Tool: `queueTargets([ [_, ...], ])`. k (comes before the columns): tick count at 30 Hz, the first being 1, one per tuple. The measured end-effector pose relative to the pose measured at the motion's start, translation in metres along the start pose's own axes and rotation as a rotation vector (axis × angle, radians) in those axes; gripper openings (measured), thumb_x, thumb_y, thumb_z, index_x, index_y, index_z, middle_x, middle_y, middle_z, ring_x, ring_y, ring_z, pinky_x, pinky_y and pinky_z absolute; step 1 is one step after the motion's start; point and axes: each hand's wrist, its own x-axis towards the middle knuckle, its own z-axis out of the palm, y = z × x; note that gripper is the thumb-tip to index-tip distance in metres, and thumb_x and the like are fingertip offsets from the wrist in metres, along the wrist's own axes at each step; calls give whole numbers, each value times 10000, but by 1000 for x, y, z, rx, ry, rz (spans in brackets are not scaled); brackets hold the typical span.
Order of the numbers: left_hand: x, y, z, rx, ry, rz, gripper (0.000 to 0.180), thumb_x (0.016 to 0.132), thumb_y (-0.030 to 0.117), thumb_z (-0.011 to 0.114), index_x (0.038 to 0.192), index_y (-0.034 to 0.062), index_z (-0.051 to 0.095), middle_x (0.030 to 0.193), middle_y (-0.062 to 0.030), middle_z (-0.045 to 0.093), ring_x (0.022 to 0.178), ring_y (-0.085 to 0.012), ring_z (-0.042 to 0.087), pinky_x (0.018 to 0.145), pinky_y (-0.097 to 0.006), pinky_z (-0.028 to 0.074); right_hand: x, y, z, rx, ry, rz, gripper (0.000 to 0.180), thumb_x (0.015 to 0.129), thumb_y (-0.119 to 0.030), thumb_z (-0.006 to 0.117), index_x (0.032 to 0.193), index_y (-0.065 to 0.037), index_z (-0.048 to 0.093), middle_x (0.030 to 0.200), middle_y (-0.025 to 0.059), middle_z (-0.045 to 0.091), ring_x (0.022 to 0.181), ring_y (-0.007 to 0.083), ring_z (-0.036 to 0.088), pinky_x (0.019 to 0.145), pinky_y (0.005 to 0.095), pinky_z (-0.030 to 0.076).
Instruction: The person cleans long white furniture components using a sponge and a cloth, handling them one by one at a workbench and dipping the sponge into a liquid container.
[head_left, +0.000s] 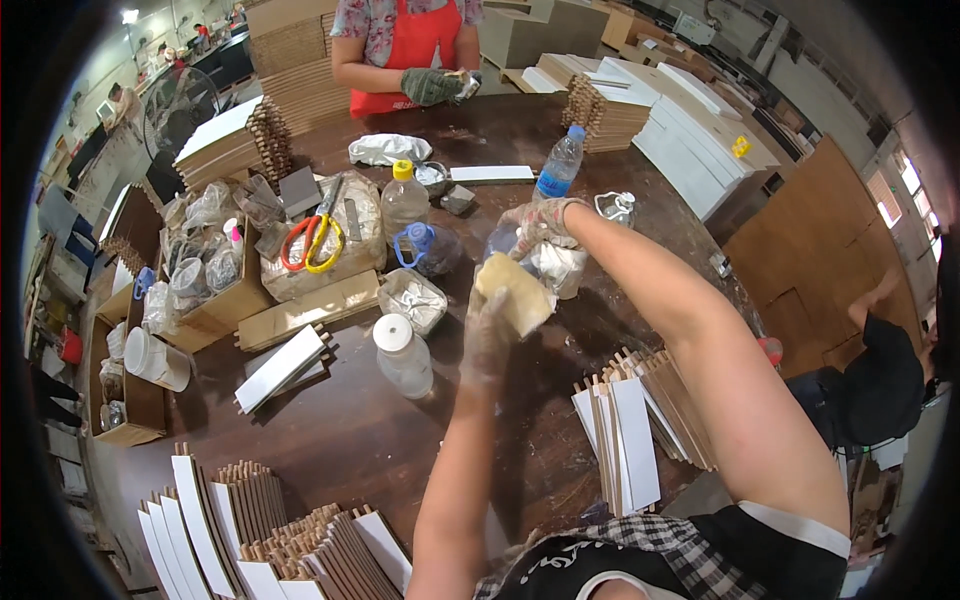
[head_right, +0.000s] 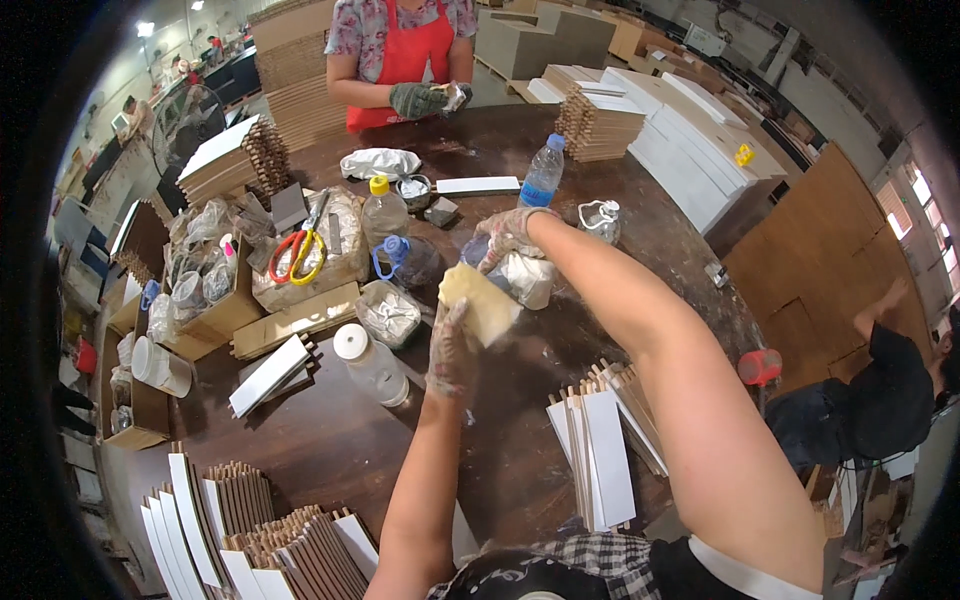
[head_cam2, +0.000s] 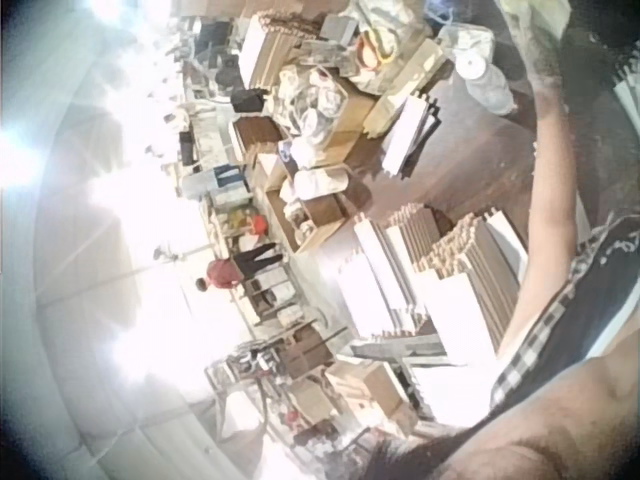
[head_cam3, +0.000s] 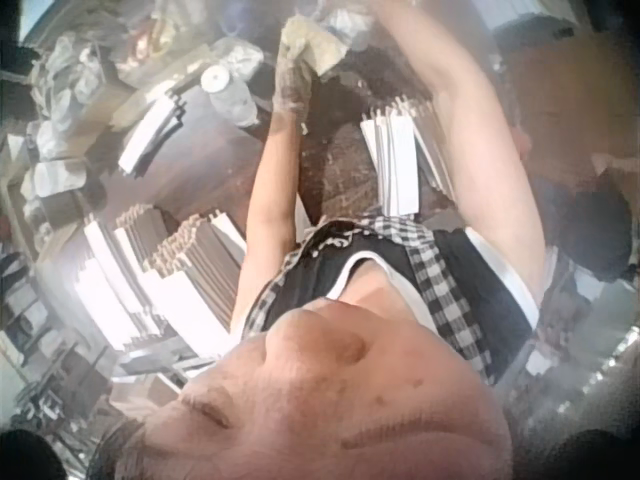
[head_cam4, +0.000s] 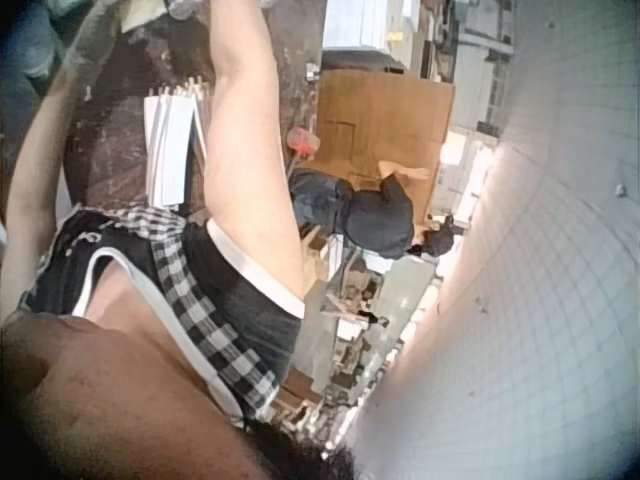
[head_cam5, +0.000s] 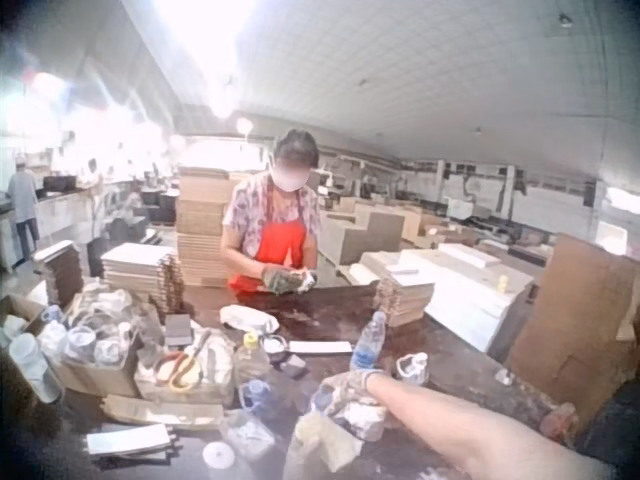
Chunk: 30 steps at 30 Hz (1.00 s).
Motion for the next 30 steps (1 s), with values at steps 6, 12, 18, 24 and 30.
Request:
queueTargets([
  [6, -3, -7, 19, 76, -81, 168, 481, 870, 116, 540, 1319, 37, 386, 1218, -127, 503, 1087, -212, 536, 905, -323, 459, -16, 23, 4, 80, 24, -154, 712, 710, -372, 735, 1312, -104, 466, 1260, 131, 538, 1159, 275, 507, 964, 384, 414],
  [12, -39, 27, 64, 57, -53, 64, 813, 828, 103, 628, 1441, -4, 104, 1329, -180, 407, 1116, -215, 504, 915, -308, 458, -71, -17, -16, 402, 0, -193, 579, 729, -86, 668, 1266, 1, 473, 1096, 124, 614, 971, 204, 592, 857, 293, 465],
  [18, -101, 54, 81, 134, 46, 25, 924, 767, 113, 716, 1443, 22, 92, 1414, -165, 301, 1244, -263, 400, 1017, -374, 390, -120, -61, 0, 263, -35, -301, 592, 776, -235, 691, 1277, -18, 462, 964, 124, 647, 887, 230, 618, 781, 326, 502],
  [24, -128, 37, 28, 295, 293, 111, 665, 834, 98, 582, 1404, 21, 249, 1199, -126, 500, 1023, -208, 536, 854, -313, 475, -68, -98, 73, -142, -39, -299, 547, 759, -344, 627, 1190, -26, 521, 1015, 183, 627, 960, 311, 596, 859, 364, 469],
  [30, -160, 76, -4, 129, 442, 35, 438, 859, 104, 549, 1264, -14, 433, 1105, -117, 563, 986, -197, 567, 863, -302, 466, -60, -75, 29, -201, 40, -225, 484, 743, -334, 642, 1177, -126, 588, 1128, 110, 625, 926, 252, 634, 819, 332, 498],
])
